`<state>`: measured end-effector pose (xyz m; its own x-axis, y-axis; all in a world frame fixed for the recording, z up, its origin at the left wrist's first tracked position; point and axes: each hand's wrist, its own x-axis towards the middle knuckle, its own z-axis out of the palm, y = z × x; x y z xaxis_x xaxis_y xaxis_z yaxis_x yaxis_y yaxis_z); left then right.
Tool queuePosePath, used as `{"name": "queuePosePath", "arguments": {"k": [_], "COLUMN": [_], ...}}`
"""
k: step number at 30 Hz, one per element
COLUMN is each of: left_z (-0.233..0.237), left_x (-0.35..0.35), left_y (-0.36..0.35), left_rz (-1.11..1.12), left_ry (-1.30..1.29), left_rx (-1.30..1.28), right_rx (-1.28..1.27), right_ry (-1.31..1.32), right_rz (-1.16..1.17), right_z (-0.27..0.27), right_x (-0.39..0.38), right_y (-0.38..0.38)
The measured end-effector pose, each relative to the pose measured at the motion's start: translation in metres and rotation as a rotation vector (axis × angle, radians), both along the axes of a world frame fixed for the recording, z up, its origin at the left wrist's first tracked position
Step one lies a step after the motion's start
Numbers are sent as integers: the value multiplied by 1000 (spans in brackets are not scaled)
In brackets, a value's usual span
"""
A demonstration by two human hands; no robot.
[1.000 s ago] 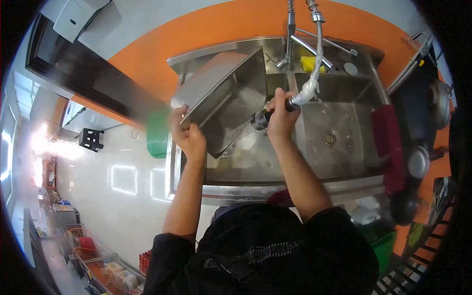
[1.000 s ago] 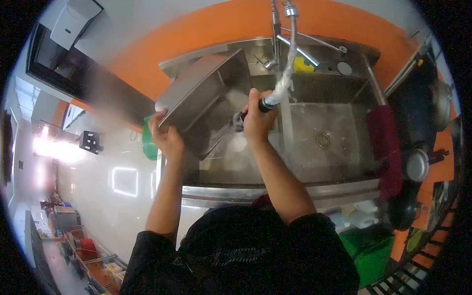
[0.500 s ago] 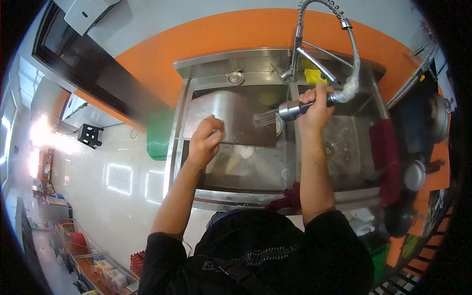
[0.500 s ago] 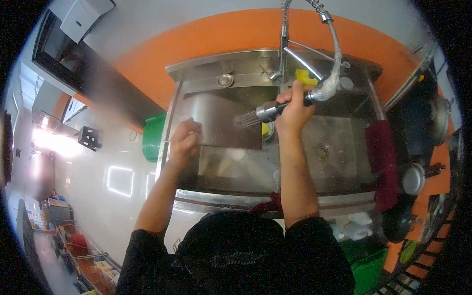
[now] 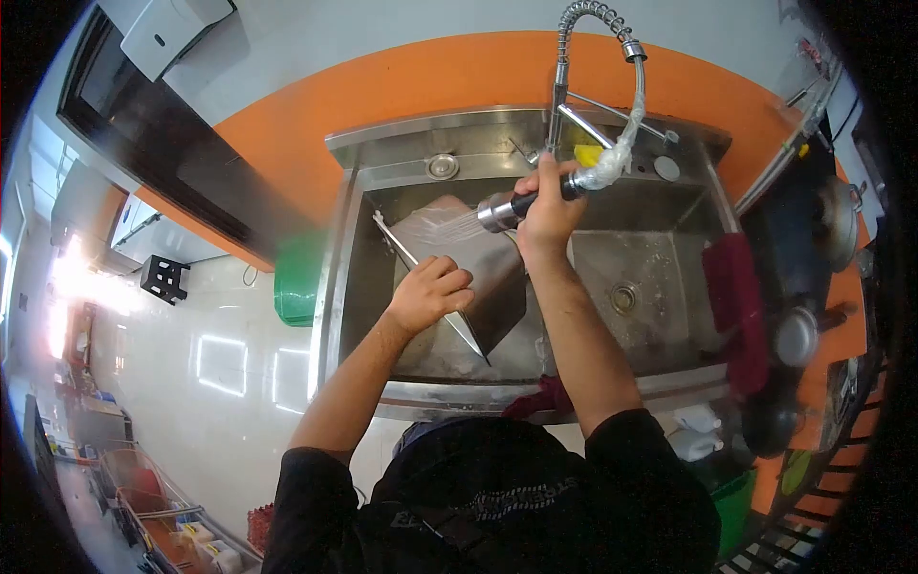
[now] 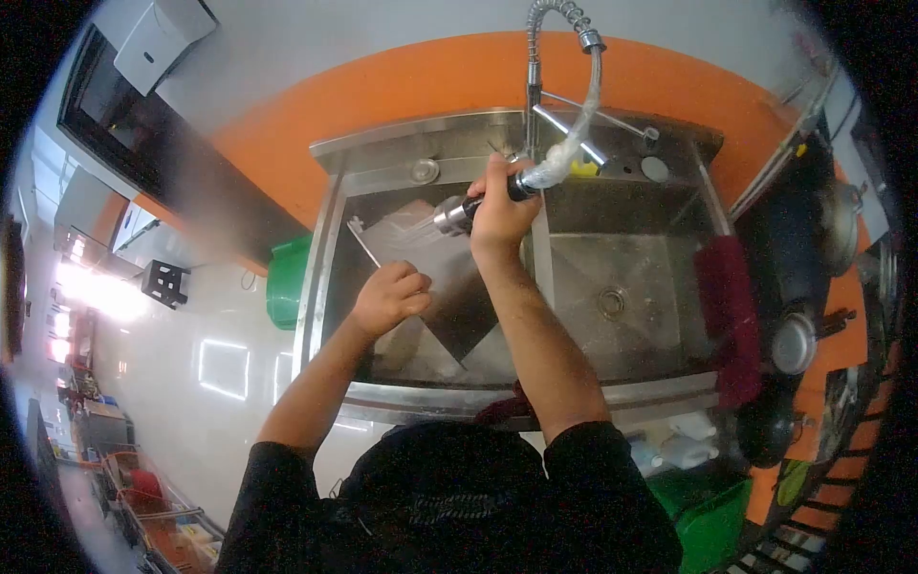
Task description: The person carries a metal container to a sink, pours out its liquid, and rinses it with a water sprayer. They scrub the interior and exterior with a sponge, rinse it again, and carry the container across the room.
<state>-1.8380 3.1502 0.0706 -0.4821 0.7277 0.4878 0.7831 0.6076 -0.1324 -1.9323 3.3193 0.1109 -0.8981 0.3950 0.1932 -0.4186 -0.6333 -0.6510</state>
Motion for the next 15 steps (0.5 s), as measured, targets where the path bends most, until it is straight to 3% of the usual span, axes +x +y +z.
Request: {"name": "queuePosePath", "arguments": {"k": [4, 6, 9, 15], "left_z": [6, 10, 14, 9], "left_x": [1, 3, 5, 6], "left_y": [4, 4, -2, -5], "left_rz": [-33, -48, -50, -55], "left_ry": [11, 15, 47, 11], "left_rx": [-46, -69, -101, -158], "right_rx": [-22, 138, 220, 208], "right_ry": [48, 52, 9, 30], "right_rz": [-4, -119, -30, -107], "right_z": [3, 4, 6, 10], "right_x": [-5, -9, -7, -11], "right_y": [-10, -12, 0, 5]}}
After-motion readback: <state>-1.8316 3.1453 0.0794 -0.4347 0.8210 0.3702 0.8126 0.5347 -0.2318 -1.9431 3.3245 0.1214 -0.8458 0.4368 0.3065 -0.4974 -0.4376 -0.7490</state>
